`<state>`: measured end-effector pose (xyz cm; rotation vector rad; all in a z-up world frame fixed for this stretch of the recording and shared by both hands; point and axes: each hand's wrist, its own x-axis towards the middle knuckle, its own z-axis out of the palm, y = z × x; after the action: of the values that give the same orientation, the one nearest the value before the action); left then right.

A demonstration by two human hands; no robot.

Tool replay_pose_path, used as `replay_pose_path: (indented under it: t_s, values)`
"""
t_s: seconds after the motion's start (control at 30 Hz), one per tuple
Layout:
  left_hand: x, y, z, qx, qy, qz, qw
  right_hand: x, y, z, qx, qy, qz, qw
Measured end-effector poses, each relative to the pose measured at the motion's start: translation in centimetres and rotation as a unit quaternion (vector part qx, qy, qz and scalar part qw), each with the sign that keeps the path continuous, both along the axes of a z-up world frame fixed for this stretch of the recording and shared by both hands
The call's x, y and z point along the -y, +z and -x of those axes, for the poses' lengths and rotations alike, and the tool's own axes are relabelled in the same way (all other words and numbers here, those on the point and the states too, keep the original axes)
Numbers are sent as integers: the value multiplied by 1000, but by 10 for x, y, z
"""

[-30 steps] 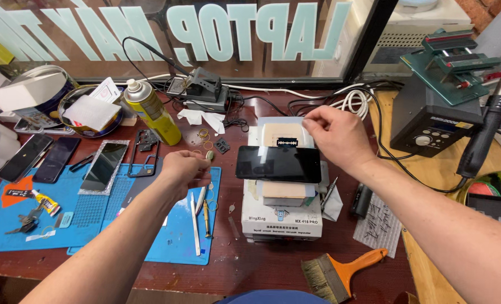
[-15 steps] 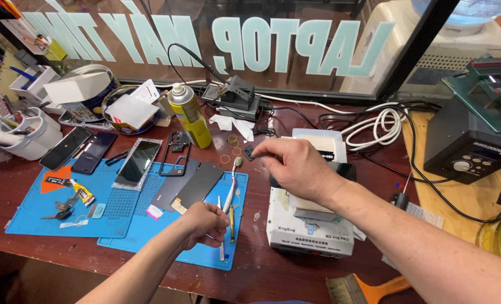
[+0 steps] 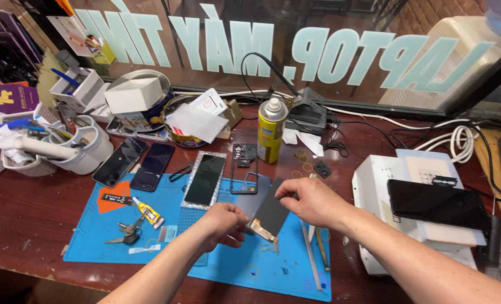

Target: The person disassembles a smartphone, removes the back cover, and detaches internal components including the battery and display. They then reassemble the device by reconnecting cables and securing the back cover, finishing with a surface wipe.

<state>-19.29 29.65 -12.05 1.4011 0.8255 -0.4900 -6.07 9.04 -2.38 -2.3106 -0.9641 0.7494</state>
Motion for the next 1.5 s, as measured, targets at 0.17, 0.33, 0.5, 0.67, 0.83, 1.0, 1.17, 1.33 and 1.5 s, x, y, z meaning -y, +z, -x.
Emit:
replay_pose_path:
  t_s: [0.17, 0.33, 0.5, 0.67, 0.83, 1.0, 1.17, 1.33, 1.5]
  values:
    - [-47, 18, 16, 26, 5, 7, 1000, -55, -3, 14, 8, 8, -1, 1000]
    - [-59, 40, 20, 59, 65, 16, 996, -95, -5, 12, 17, 30, -60, 998]
    - [-73, 74, 21, 124, 114, -8, 986, -137, 3, 15, -17, 58, -138, 989]
    - [-109, 98, 20, 171, 128, -17, 977, -183, 13, 22, -65, 57, -177, 980]
    - [-178, 105, 17, 200, 119, -13, 972, -253, 12, 18, -140, 25, -173, 975]
    - [-288, 103, 1, 240, 94, -30, 966, -346, 13, 17, -232, -69, -221, 945]
    - [-412, 98, -24, 253, 64, -89, 961, -457, 36, 21, -281, -175, -276, 902]
    - [-537, 104, -82, 267, 106, -187, 939, -526, 49, 13, -280, -212, -264, 898]
    - [-608, 109, -145, 271, 121, -388, 873, -559, 45, -1, -279, -249, -253, 892]
